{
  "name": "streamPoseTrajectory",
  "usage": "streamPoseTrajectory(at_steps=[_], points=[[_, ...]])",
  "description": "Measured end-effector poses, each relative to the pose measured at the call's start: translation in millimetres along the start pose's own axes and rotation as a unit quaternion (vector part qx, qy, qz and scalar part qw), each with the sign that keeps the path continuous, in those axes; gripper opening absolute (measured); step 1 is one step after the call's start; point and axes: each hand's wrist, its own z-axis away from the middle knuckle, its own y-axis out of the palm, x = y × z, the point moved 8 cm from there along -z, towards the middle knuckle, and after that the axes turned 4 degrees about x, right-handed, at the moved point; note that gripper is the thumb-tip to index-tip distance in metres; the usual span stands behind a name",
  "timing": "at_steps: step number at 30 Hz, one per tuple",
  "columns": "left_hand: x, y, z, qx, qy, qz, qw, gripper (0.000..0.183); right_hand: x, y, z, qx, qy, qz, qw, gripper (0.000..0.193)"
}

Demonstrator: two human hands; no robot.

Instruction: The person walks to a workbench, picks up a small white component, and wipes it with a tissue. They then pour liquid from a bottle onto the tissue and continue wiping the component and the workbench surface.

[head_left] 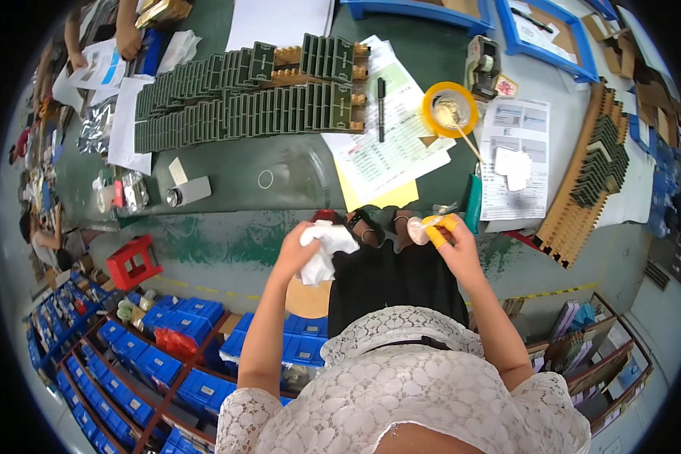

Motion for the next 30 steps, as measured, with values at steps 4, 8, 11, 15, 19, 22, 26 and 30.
streamPoseTrajectory(at_steps=[4, 8, 11, 15, 19, 22, 26, 30], points=[[8, -9, 16, -0.048, -0.139, 0.487, 0.861, 0.049, 0, 3, -5, 0.009, 0.003, 0.004, 1.000, 0.013], [13, -5, 9, -0.019, -0.111, 0.639, 0.761, 0.050, 11, 10, -6, 0.036, 0.003, 0.022, 0.999, 0.015], [2, -10, 8, -0.030, -0.087, 0.627, 0.773, 0.040, 5, 10, -6, 0.032, 0.009, -0.005, 0.999, 0.018], [-18, -52, 28, -0.269, -0.108, 0.273, 0.917, 0.033, -1, 14, -8, 0.050, 0.020, 0.020, 0.998, 0.019], [-70, -94, 49, -0.462, 0.003, -0.194, 0.866, 0.031, -1, 18, -10, 0.047, 0.016, 0.027, 0.998, 0.018], [-80, -83, 19, -0.444, -0.037, -0.294, 0.846, 0.037, -6, 23, -9, 0.058, 0.018, 0.033, 0.998, 0.018], [-62, -16, -31, -0.289, 0.020, -0.299, 0.909, 0.045, -1, 27, -6, 0.024, 0.009, 0.011, 1.000, 0.013], [-65, 1, -40, -0.250, 0.152, -0.322, 0.901, 0.043, -1, 27, -7, 0.016, 0.020, -0.002, 1.000, 0.014]])
